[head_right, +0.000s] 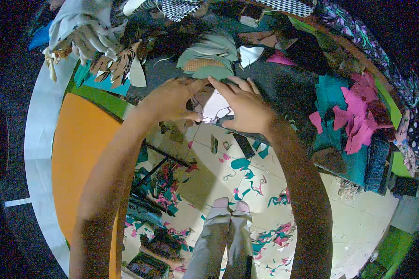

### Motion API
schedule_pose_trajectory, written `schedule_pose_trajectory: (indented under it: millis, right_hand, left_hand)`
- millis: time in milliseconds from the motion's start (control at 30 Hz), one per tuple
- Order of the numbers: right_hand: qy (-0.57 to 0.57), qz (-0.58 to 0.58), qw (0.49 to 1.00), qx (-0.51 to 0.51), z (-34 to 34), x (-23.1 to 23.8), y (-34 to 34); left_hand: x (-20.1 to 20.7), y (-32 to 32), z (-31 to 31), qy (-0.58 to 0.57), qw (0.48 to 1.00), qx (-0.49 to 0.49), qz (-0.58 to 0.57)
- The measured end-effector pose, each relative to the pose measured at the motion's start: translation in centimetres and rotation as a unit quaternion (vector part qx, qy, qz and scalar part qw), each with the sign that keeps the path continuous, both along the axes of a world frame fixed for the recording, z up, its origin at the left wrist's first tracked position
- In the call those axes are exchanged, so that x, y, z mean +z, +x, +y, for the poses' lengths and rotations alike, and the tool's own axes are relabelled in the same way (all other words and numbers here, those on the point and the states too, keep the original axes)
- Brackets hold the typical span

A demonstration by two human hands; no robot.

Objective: Sorting and stacking fabric scraps on a workshop table.

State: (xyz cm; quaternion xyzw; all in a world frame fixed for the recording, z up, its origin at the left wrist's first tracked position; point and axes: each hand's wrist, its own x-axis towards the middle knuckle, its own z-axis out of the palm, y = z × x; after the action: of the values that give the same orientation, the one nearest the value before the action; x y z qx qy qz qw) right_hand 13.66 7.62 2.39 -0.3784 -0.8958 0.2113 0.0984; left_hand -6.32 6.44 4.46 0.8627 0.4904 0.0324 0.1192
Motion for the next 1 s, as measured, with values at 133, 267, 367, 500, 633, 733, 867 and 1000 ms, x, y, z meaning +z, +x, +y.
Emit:
schedule_pose_trajectory:
  millis: [133, 267, 367, 500, 633, 733, 867, 1000]
  right_hand:
    - [0.040, 0.014, 0.999, 0.025, 0.7, -0.2, 0.6]
    - [0.096, 0.053, 0.993, 0.031, 0.7, -0.3, 0.9]
    - [0.092, 0.091, 0.991, 0.045, 0.8, -0.7, 1.1]
    - [0.111, 0.081, 0.990, 0.035, 1.3, -1.1, 1.5]
    - [0.090, 0.066, 0.992, 0.058, 1.2, -0.4, 0.4]
    - [0.074, 0.122, 0.990, -0.014, 0.8, -1.4, 0.2]
    - [-0.053, 0.164, 0.972, -0.159, -0.3, -2.7, -0.1]
    - [0.031, 0.143, 0.985, -0.094, -1.1, -2.2, -0.9]
  left_hand:
    - [0.2, -0.5, 0.7, -0.016, 1.000, -0.025, 0.007]
    - [0.0, -1.0, 0.9, -0.028, 0.999, -0.020, 0.012]
    - [-0.2, -1.3, 0.6, 0.001, 1.000, -0.008, -0.004]
    - [-1.6, -1.6, 0.1, 0.015, 0.994, 0.041, -0.101]
    - [-3.6, -2.1, -0.9, 0.022, 0.994, 0.020, -0.106]
    - [-4.2, 0.7, -1.6, -0.216, 0.790, 0.388, -0.422]
    - [-1.1, 4.0, -4.1, -0.261, 0.663, 0.469, -0.522]
    - [-0.8, 4.1, -3.9, -0.235, 0.623, 0.429, -0.611]
